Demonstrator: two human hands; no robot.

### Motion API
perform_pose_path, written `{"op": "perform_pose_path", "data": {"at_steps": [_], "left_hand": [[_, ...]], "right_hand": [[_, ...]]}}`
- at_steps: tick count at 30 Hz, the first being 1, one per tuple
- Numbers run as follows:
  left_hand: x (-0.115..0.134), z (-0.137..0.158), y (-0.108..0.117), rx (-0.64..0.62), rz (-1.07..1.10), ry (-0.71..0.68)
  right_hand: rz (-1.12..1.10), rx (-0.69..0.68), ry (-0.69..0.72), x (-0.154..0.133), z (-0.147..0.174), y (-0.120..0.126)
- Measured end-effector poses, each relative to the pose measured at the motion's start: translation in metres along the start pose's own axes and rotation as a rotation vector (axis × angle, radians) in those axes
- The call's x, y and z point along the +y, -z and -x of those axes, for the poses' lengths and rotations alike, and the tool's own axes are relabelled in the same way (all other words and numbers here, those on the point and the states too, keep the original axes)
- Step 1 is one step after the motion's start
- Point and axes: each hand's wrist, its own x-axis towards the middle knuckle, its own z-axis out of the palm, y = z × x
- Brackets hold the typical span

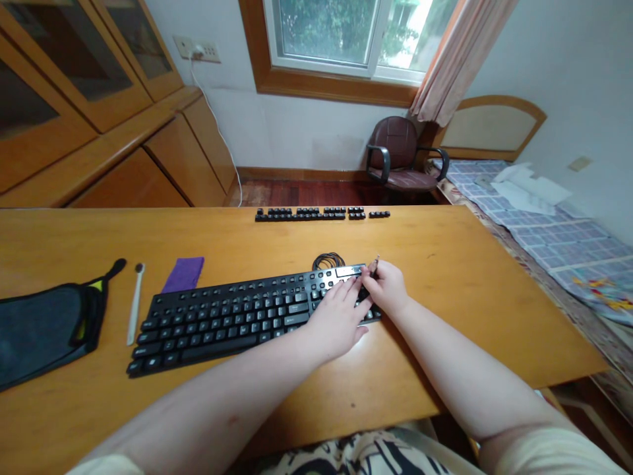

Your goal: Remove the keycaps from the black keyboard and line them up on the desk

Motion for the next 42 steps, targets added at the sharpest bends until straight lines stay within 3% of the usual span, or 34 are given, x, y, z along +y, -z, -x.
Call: {"op": "perform_pose_path", "data": {"at_steps": [12,21,34,42], "left_hand": [[0.000,0.000,-0.001,-0.006,-0.016,0.003],[0.000,0.001,0.001,-0.014,-0.017,-0.001],[-0.001,0.001,0.002,0.020,-0.017,-0.019],[-0.002,0.000,0.006,0.001,0.025,-0.035]], "right_hand": [[0.078,0.114,-0.025,-0.002,0.005,-0.003],[0.109,0.102,-0.038,-0.005,0.006,-0.001],[-0.076,0.205,-0.175,-0.004,-0.001,0.014],[-0.274,0.144,-0.080,0.002,0.001,0.017]]}}
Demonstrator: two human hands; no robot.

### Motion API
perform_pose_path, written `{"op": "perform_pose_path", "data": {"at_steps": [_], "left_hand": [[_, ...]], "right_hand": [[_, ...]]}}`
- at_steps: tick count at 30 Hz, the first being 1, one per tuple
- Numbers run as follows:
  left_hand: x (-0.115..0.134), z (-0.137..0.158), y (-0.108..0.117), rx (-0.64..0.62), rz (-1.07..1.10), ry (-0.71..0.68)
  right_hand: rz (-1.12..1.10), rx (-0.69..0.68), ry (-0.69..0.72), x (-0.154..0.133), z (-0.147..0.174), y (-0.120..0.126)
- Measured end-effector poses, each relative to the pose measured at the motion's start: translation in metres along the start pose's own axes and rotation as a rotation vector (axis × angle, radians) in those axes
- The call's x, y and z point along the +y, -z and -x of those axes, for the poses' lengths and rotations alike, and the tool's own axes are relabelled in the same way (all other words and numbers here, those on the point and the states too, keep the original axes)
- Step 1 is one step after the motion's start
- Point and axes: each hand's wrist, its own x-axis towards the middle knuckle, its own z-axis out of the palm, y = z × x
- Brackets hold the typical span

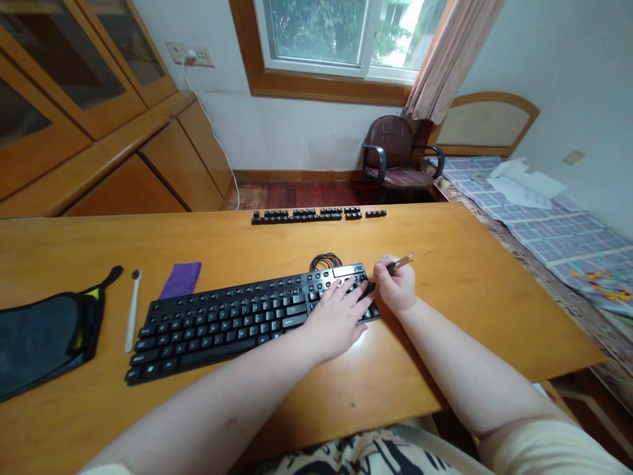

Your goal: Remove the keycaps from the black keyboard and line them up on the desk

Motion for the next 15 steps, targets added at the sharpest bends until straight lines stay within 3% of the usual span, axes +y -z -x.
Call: {"op": "perform_pose_path", "data": {"at_steps": [4,6,11,15], "left_hand": [[0.000,0.000,0.000,-0.001,0.005,-0.002],[0.000,0.001,0.000,0.002,0.006,-0.003],[0.000,0.001,-0.002,0.005,-0.003,0.007],[-0.001,0.001,-0.005,0.008,0.001,0.025]], "right_hand": [[0.011,0.088,-0.054,0.004,-0.011,0.013],[0.030,0.040,-0.141,0.007,-0.020,0.020],[0.113,-0.436,-0.358,0.017,-0.034,0.031],[-0.045,-0.758,-0.447,0.021,-0.033,0.033]]}}
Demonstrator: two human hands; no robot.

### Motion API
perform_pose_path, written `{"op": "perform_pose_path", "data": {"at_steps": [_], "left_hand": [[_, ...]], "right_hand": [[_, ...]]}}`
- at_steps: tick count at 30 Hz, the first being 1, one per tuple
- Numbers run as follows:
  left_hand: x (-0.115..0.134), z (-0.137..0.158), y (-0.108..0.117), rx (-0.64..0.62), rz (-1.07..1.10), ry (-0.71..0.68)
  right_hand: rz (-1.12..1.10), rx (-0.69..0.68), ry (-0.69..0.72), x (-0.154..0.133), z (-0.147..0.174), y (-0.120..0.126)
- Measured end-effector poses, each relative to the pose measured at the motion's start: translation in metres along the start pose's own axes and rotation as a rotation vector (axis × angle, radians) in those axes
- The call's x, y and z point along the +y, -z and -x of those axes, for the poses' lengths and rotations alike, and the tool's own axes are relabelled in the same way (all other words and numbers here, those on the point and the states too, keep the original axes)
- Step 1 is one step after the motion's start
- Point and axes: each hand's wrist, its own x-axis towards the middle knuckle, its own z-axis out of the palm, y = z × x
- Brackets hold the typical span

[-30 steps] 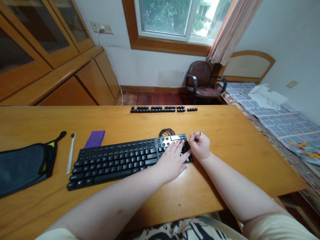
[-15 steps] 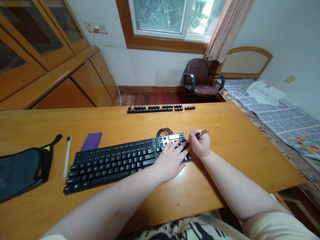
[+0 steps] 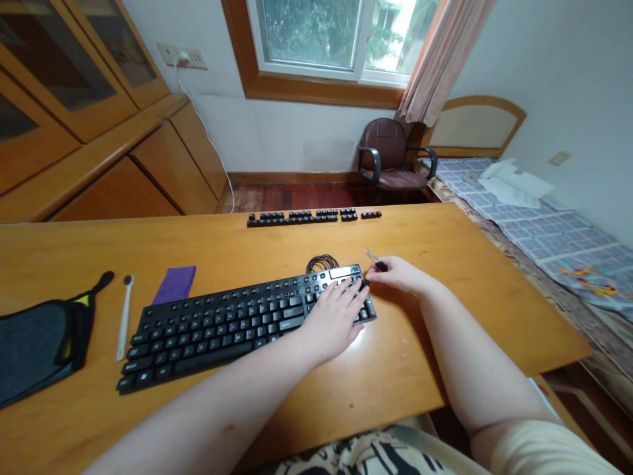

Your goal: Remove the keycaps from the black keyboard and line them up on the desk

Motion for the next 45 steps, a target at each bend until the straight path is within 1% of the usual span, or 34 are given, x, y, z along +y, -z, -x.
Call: {"op": "perform_pose_path", "data": {"at_steps": [2,3,5,8,11,14,16,19,21,24,28,31,34,37,42,45], "left_hand": [[0.000,0.000,-0.001,-0.001,0.016,0.007],[0.000,-0.001,0.000,-0.001,0.028,0.010],[0.000,-0.001,0.001,0.001,0.066,0.021],[-0.001,-0.002,0.005,0.012,0.163,0.061],[-0.002,-0.003,0.007,0.030,0.257,0.123],[-0.003,-0.003,0.007,0.043,0.302,0.152],[-0.003,-0.003,0.006,0.043,0.306,0.151],[-0.003,-0.003,0.006,0.043,0.302,0.151],[-0.003,-0.003,0.006,0.047,0.302,0.152],[-0.003,-0.003,0.005,0.056,0.303,0.151],[-0.004,-0.003,0.004,0.066,0.305,0.153],[-0.004,-0.003,0.002,0.067,0.303,0.144],[-0.004,-0.004,0.001,0.078,0.295,0.148],[-0.004,-0.004,0.000,0.078,0.294,0.148],[-0.004,-0.003,0.001,0.071,0.298,0.149],[-0.003,-0.002,0.002,0.068,0.300,0.149]], "right_hand": [[-0.135,-0.111,-0.005,0.002,0.000,-0.001],[-0.187,-0.143,-0.006,0.002,0.000,-0.001],[-0.234,-0.144,0.007,0.002,0.000,-0.002],[-0.241,-0.058,0.043,0.001,-0.001,-0.001],[-0.344,0.036,0.009,0.002,-0.002,-0.001],[-0.385,0.204,-0.037,0.010,-0.007,0.003],[-0.277,0.370,-0.064,0.020,-0.013,0.007],[0.054,0.631,-0.119,0.035,-0.024,0.014],[0.250,0.703,-0.155,0.043,-0.029,0.017],[0.424,0.721,-0.199,0.050,-0.034,0.018],[0.534,0.754,-0.217,0.053,-0.039,0.019],[0.553,0.785,-0.281,0.054,-0.045,0.021],[0.565,0.781,-0.324,0.054,-0.055,0.028],[0.576,0.776,-0.367,0.051,-0.068,0.038],[0.558,0.817,-0.468,0.050,-0.090,0.057],[0.532,0.836,-0.517,0.052,-0.099,0.064]]}}
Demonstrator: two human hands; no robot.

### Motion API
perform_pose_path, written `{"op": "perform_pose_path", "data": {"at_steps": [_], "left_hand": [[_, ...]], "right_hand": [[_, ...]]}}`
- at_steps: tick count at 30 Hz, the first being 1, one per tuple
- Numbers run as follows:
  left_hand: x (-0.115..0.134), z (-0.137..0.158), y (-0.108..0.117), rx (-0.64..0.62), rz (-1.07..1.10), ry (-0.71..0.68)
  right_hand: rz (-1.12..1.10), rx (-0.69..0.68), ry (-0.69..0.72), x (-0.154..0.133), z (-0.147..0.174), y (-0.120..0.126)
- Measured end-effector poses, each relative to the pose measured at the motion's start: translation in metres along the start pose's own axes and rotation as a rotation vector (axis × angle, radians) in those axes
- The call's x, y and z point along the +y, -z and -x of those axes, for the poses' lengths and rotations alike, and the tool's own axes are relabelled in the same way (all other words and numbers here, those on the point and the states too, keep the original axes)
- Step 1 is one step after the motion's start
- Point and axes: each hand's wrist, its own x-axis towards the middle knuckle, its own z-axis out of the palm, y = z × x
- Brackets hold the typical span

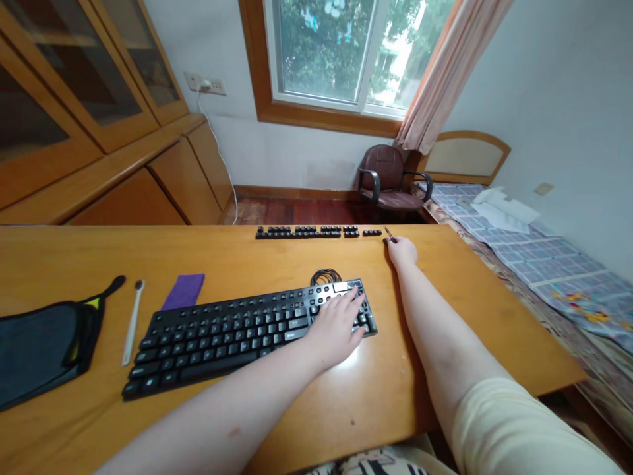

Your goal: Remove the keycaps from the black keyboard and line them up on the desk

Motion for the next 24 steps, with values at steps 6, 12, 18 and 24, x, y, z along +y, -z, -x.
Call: {"op": "perform_pose_path", "data": {"at_steps": [6,12,18,24], "left_hand": [[0.001,0.001,0.001,0.005,0.006,-0.004],[0.001,0.001,0.002,-0.004,-0.008,-0.003],[0.001,0.001,0.002,-0.001,-0.012,-0.007],[0.001,0.001,0.001,0.001,-0.009,-0.004]], "right_hand": [[-0.032,0.004,-0.011,0.001,-0.007,-0.006],[-0.100,0.093,0.019,0.004,-0.004,-0.008],[-0.200,0.136,0.049,0.019,-0.002,-0.006],[-0.208,0.035,0.047,0.021,0.002,-0.002]]}}
